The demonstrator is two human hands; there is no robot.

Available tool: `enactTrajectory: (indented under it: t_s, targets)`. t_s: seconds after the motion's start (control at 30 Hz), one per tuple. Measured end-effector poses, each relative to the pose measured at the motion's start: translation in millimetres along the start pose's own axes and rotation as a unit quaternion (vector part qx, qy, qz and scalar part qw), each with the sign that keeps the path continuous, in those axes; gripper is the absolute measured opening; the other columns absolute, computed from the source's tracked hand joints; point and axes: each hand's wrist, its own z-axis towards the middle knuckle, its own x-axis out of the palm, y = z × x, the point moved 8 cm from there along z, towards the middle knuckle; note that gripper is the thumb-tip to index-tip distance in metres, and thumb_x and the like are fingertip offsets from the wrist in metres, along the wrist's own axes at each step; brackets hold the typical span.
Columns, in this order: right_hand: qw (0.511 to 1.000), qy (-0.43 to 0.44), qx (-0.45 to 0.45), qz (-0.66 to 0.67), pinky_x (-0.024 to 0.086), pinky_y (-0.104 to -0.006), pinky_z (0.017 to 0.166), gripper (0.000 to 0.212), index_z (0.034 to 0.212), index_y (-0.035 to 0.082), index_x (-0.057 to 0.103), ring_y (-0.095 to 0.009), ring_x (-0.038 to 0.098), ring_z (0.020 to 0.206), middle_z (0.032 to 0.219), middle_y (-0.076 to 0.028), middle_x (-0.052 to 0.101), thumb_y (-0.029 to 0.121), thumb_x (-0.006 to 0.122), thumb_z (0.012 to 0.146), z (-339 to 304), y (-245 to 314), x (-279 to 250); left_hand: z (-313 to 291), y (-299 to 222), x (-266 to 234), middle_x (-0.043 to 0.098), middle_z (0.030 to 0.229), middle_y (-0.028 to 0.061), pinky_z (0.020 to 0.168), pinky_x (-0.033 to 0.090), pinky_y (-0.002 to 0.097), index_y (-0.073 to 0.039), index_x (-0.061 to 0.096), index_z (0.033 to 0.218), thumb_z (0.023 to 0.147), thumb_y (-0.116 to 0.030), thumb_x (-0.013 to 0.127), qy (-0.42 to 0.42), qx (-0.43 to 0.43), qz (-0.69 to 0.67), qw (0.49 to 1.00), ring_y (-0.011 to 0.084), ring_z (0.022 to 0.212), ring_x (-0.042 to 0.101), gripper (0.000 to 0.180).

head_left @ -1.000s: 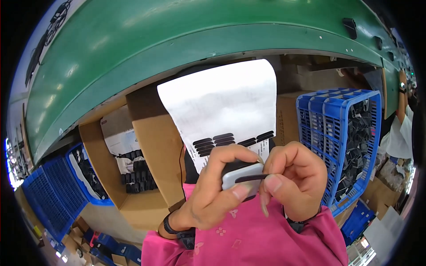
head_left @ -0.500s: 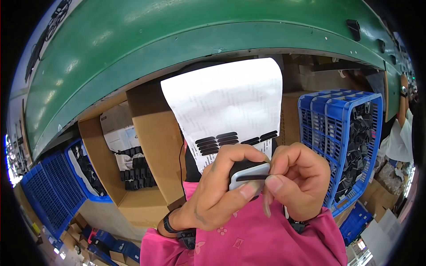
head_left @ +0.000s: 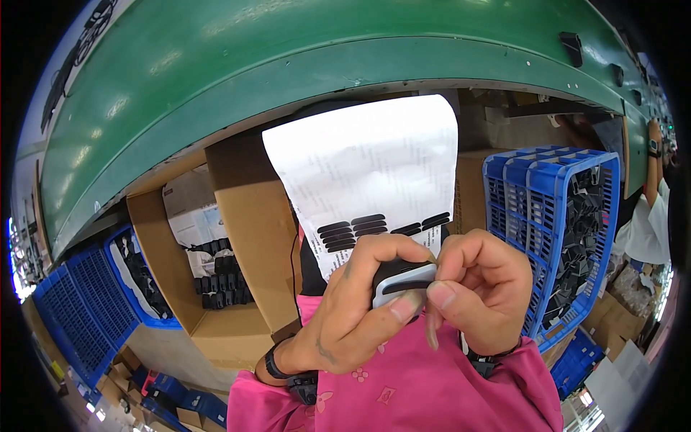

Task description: The person peels a sticker from a sheet, applies it to the bottom of a mouse, and places the mouse into a cardboard box before retrieving another from a conveyor belt.

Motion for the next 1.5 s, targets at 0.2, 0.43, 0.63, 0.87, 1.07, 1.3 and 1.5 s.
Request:
enactTrajectory:
  t_s: [0.2, 0.43, 0.63, 0.87, 1.07, 1.3, 1.5]
  targets:
    - [1.000, 0.000, -0.009, -0.016, 0.043, -0.0157, 0.056, 0.010, 0.092, -0.005, 0.053, -0.002, 0.055, 0.066, 0.077, -0.003, 0.059, -0.006, 0.061, 0.085, 0.9, -0.2, -1.5, 1.6, -4.9, 0.9, 0.055, 0.105, 0.0162, 0.081, 0.046, 0.0316, 0.003, 0.043, 0.120, 0.085, -0.010, 0.053, -0.004, 0.000, 0.016, 1.000, 0.0199, 0.091, 0.057, 0.039]
    - [0.999, -0.032, 0.012, -0.032, 0.045, -0.0189, 0.052, 0.013, 0.087, -0.004, 0.051, -0.007, 0.056, 0.059, 0.076, -0.007, 0.058, -0.003, 0.063, 0.083, 1.1, 1.1, 2.0, -0.2, -5.2, -1.1, 0.055, 0.104, 0.0164, 0.078, 0.046, 0.0317, 0.003, 0.042, 0.119, 0.084, -0.010, 0.053, -0.014, 0.023, 0.034, 0.999, 0.0202, 0.088, 0.057, 0.039]
    - [0.999, -0.025, -0.014, -0.036, 0.046, -0.0166, 0.054, 0.010, 0.091, -0.005, 0.053, -0.003, 0.058, 0.066, 0.075, -0.004, 0.061, -0.006, 0.061, 0.085, -0.4, -0.8, 2.1, -0.9, -5.0, -1.3, 0.055, 0.103, 0.0168, 0.078, 0.046, 0.0327, 0.002, 0.041, 0.119, 0.083, -0.008, 0.052, -0.015, 0.026, 0.042, 0.999, 0.0204, 0.087, 0.056, 0.039]
    - [0.996, -0.053, -0.010, -0.074, 0.047, -0.0173, 0.055, 0.012, 0.091, -0.005, 0.052, -0.005, 0.059, 0.064, 0.076, -0.006, 0.061, -0.005, 0.062, 0.084, 3.6, 0.4, 0.0, 2.2, -7.2, 1.4, 0.054, 0.103, 0.0162, 0.079, 0.046, 0.0323, 0.001, 0.040, 0.121, 0.083, -0.011, 0.051, -0.024, 0.041, 0.081, 0.996, 0.0205, 0.088, 0.055, 0.041]
    - [0.991, -0.116, 0.029, 0.068, 0.049, -0.0239, 0.049, 0.006, 0.094, -0.004, 0.051, -0.014, 0.058, 0.055, 0.077, -0.013, 0.061, 0.002, 0.053, 0.091, 4.1, -25.9, -30.0, -0.6, 25.0, -3.5, 0.051, 0.108, 0.0102, 0.080, 0.043, 0.0268, -0.001, 0.038, 0.121, 0.084, -0.021, 0.048, -0.047, -0.142, -0.161, 0.976, 0.0133, 0.093, 0.051, 0.043]
    - [0.941, -0.252, -0.086, -0.207, 0.035, -0.0162, 0.046, 0.012, 0.097, 0.002, 0.060, -0.004, 0.047, 0.054, 0.068, 0.001, 0.054, 0.013, 0.059, 0.091, 15.2, -14.4, -80.6, -20.8, 8.5, -55.7, 0.059, 0.096, 0.0064, 0.086, 0.042, 0.0278, 0.000, 0.058, 0.100, 0.086, -0.014, 0.062, -0.132, 0.034, 0.035, 0.990, 0.0144, 0.094, 0.054, 0.020]
    - [0.984, -0.174, -0.016, 0.024, 0.048, -0.0239, 0.069, 0.039, 0.111, -0.001, 0.057, -0.015, 0.060, 0.086, 0.098, -0.011, 0.063, 0.034, 0.057, 0.093, 97.8, -32.0, -212.1, -126.9, 46.7, -174.2, 0.055, 0.089, 0.0022, 0.062, 0.050, 0.0281, -0.010, 0.042, 0.125, 0.091, -0.019, 0.047, -0.363, -0.064, -0.118, 0.922, 0.0123, 0.084, 0.057, 0.036]
